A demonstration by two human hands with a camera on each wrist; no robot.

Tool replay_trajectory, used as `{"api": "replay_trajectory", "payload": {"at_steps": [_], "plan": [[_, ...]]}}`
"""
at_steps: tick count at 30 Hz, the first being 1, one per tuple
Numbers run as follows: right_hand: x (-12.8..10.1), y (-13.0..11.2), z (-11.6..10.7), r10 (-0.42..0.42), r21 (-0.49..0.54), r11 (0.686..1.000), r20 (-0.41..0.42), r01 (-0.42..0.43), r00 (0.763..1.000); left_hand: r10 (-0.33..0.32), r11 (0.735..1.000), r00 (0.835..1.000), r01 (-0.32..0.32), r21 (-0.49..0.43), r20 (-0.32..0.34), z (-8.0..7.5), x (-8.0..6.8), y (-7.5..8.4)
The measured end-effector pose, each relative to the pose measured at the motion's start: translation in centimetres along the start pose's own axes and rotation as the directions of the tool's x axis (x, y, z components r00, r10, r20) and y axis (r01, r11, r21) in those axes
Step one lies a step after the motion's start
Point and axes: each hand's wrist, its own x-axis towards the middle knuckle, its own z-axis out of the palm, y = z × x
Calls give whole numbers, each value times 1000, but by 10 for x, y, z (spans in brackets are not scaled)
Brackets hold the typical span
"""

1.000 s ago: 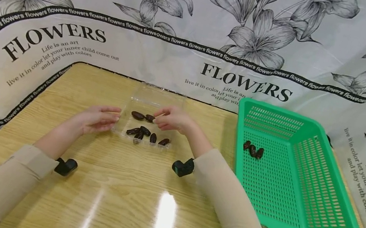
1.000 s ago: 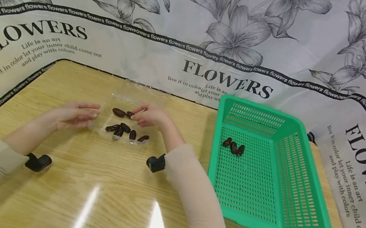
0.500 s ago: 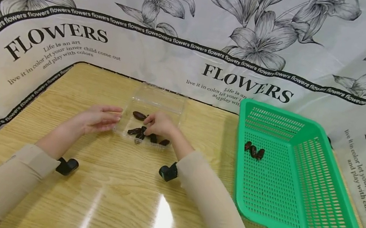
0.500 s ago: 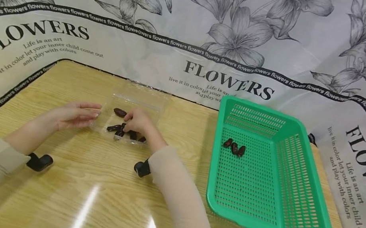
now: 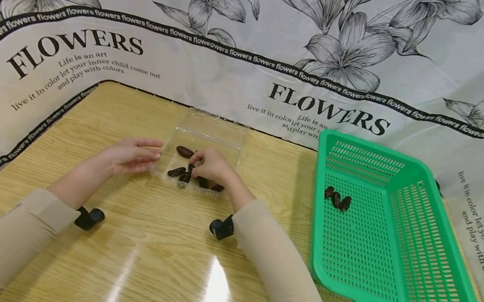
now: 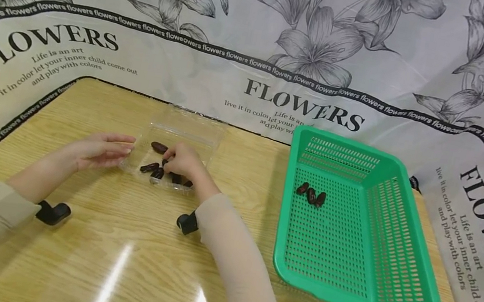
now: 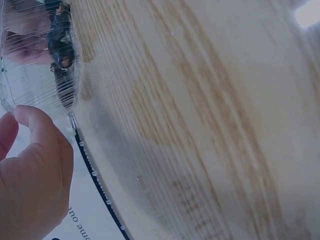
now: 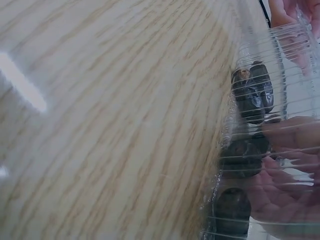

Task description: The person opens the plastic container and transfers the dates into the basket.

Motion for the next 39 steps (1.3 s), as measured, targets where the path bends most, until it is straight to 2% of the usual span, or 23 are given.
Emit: {"api": "replay_trajectory", "payload": {"at_steps": [6,8,12,15,17,19,22,25,26,31,39], "plan": [[1,4,-3,53,161,986,-3,-52,999,-3,1000,1000,3,-1,1,1,-2,0],[1,4,-6,75,254,964,4,-73,997,-2,1000,1000,2,0,-1,1,-2,0],[-1,0,-14,117,427,897,26,-117,993,0,1000,1000,0,5,-5,1,-2,0],[-4,-7,-22,146,573,807,43,-144,988,6,1000,1000,-6,9,-8,2,-1,1],[-5,-12,-30,172,675,721,47,-158,984,11,1000,1000,-11,9,-8,2,0,1],[-7,-17,-38,199,768,619,50,-165,979,14,1000,1000,-14,14,-8,2,0,0],[-11,-25,-52,230,854,497,38,-151,972,10,1000,1000,-10,21,-10,3,0,0],[-17,-33,-67,220,889,441,27,-124,975,7,1000,1000,-6,18,-19,3,-3,1],[-20,-35,-72,212,895,432,22,-114,977,7,1000,1000,-7,12,-22,4,-3,1],[-37,-42,-95,171,896,437,-4,-73,985,7,1000,1000,-7,13,-22,6,-4,1],[-67,-40,-123,136,870,492,-41,-32,990,-1,1000,1000,1,20,-18,5,-3,2]]}}
